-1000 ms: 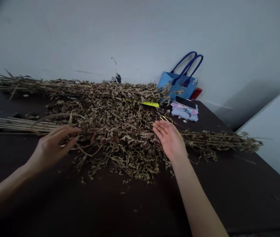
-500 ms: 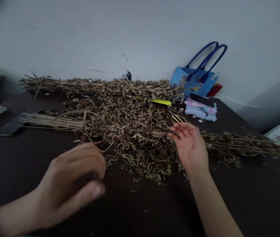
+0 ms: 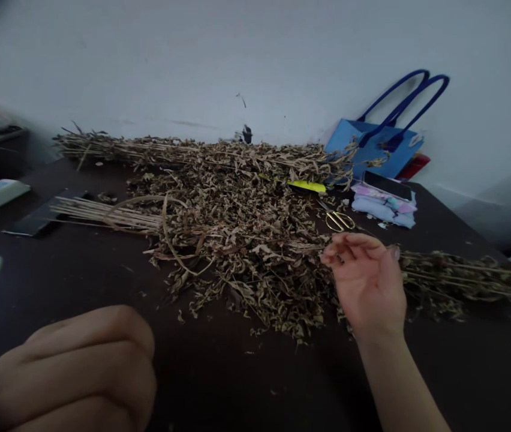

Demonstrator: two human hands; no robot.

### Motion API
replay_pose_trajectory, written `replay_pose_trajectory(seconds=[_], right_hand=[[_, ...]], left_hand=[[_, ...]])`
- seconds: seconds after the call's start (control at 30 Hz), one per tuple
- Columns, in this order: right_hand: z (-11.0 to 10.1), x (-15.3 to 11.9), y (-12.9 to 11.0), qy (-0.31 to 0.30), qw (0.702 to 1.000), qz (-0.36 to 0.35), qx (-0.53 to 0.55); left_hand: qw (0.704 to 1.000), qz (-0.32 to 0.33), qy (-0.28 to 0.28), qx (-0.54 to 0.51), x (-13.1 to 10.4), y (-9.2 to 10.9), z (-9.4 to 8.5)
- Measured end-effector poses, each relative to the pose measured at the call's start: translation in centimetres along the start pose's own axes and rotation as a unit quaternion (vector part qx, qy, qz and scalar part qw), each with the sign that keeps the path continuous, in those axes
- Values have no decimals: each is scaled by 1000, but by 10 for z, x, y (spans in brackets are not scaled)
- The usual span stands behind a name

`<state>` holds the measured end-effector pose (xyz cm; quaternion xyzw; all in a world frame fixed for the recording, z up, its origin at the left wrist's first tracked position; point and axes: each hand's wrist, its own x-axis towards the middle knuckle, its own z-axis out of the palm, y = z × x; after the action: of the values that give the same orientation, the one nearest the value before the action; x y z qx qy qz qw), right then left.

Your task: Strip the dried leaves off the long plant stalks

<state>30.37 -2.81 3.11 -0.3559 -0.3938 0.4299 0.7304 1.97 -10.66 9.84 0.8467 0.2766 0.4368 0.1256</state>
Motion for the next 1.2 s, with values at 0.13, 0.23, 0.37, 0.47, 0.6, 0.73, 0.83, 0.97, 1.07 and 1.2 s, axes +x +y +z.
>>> replay_pose_trajectory(seconds=[0.13,0.23,0.37,0.47,0.6,0.73,0.83,0.97,1.07,1.2], right_hand=[[2,0,-2,6,1000,-2,-6],[4,-1,-5,7,1000,-4,-7],[5,-2,-8,-1,1000,-7,-7],[3,-3,-8,-15,1000,-5,0],[0,-3,-6,-32,999,-2,2],[1,-4,-5,-39,999,6,-5],[1,-6,-5,-53,999,9,-9],[0,-7,-6,-69,997,6,-17],[-2,-7,-5,-86,996,10,-19],[-2,-7,-2,-100,995,7,-22]], left_hand=[[1000,-19,4,0,-2,3,-1],[998,-55,8,21,-1,-5,-5],[975,-131,-39,175,-2,-50,-16],[953,-134,-77,260,-10,-95,-21],[930,-95,-183,305,-28,-132,-13],[910,-104,-213,341,-39,-140,3],[910,-105,-208,344,-40,-137,7],[909,-96,-176,365,-37,-128,-8],[905,-64,-143,397,-31,-126,-31],[877,-31,-87,472,-7,-139,-63]])
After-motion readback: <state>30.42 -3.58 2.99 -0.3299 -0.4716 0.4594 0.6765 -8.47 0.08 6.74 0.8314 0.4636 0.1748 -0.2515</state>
